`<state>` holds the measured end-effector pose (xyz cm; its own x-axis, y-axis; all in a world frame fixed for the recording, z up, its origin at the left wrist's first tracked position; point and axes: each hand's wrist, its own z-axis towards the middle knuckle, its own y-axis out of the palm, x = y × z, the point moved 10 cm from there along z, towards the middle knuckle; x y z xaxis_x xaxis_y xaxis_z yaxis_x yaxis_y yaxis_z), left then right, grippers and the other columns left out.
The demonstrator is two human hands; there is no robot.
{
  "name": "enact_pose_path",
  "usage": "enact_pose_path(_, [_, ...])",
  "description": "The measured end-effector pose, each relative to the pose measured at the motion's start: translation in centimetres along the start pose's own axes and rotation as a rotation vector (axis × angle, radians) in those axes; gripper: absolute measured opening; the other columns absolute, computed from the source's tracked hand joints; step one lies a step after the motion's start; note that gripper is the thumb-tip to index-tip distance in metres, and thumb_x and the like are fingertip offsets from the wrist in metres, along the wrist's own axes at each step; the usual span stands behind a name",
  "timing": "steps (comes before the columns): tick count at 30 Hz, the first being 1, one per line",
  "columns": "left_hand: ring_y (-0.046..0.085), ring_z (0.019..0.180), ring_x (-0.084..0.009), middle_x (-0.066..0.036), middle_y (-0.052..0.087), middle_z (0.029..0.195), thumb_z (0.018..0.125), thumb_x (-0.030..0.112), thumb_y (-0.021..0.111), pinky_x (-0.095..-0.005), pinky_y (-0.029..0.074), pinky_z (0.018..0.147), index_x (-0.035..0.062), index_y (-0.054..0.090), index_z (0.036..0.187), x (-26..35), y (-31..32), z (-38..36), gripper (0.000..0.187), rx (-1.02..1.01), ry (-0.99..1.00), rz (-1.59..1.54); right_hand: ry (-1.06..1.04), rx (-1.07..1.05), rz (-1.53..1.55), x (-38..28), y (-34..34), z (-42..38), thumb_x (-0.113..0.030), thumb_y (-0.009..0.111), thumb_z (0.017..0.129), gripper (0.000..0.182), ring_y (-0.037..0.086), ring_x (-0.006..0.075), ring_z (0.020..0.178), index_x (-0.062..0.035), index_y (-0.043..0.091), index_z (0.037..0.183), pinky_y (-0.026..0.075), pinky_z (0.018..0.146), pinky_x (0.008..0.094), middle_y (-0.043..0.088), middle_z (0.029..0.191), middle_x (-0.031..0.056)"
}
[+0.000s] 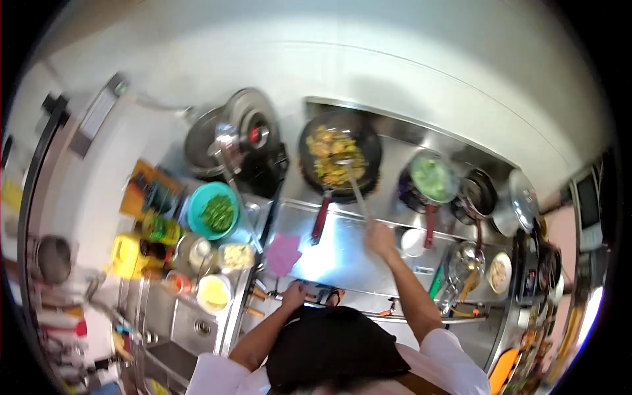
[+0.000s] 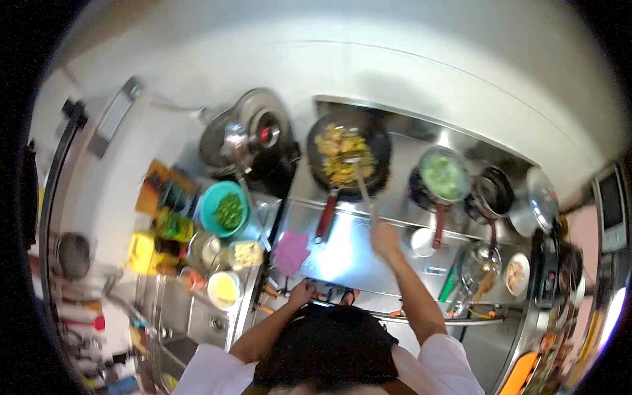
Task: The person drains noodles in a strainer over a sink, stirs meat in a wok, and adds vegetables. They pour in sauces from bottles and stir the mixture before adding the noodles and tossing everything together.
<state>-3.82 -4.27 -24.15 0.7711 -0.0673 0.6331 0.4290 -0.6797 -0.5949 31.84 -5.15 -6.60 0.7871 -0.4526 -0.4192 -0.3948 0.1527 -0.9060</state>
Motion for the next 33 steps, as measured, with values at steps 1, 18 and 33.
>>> enact_pose_path(1, [0.06,0.092,-0.035,-0.018,0.062,0.094,0.086,0.032,0.053,-0.0444,0.046,0.078,0.0042,0.059,0.096,0.8,-1.3,-0.5,0.03,0.018,-0.019,0.016,-0.037,0.034,0.025,0.4,0.2,0.2,-0.017,0.059,0.081,0.051,0.064,0.0369,0.068,-0.0033,0.049,0.129,0.053,0.064,0.046,0.064,0.074,0.0221])
enact_pose_path(18, [0.058,0.069,-0.0148,-0.01,0.059,0.09,0.089,0.027,0.064,-0.0264,0.047,0.058,0.0047,0.02,0.139,-10.5,-26.6,-14.0,0.07,1.174,-0.156,-1.348,-0.068,0.217,0.254,0.1,-1.0,2.9,-0.005,0.054,0.085,0.05,0.053,0.0148,0.046,-0.0026,0.044,0.134,0.041,0.038,0.0307,0.056,0.067,0.0079])
enact_pose_path(33, [0.061,0.074,-0.0438,-0.026,0.062,0.077,0.091,0.024,0.05,-0.0514,0.048,0.069,-0.0002,0.063,0.086,-2.8,-42.7,-7.7,0.028,0.825,-0.005,0.13,0.468,-0.05,0.794,-5.1,-1.9,-2.2,-0.005,0.05,0.089,0.038,0.037,0.0061,0.041,-0.0071,0.052,0.126,0.029,0.034,0.0232,0.043,0.062,-0.0026])
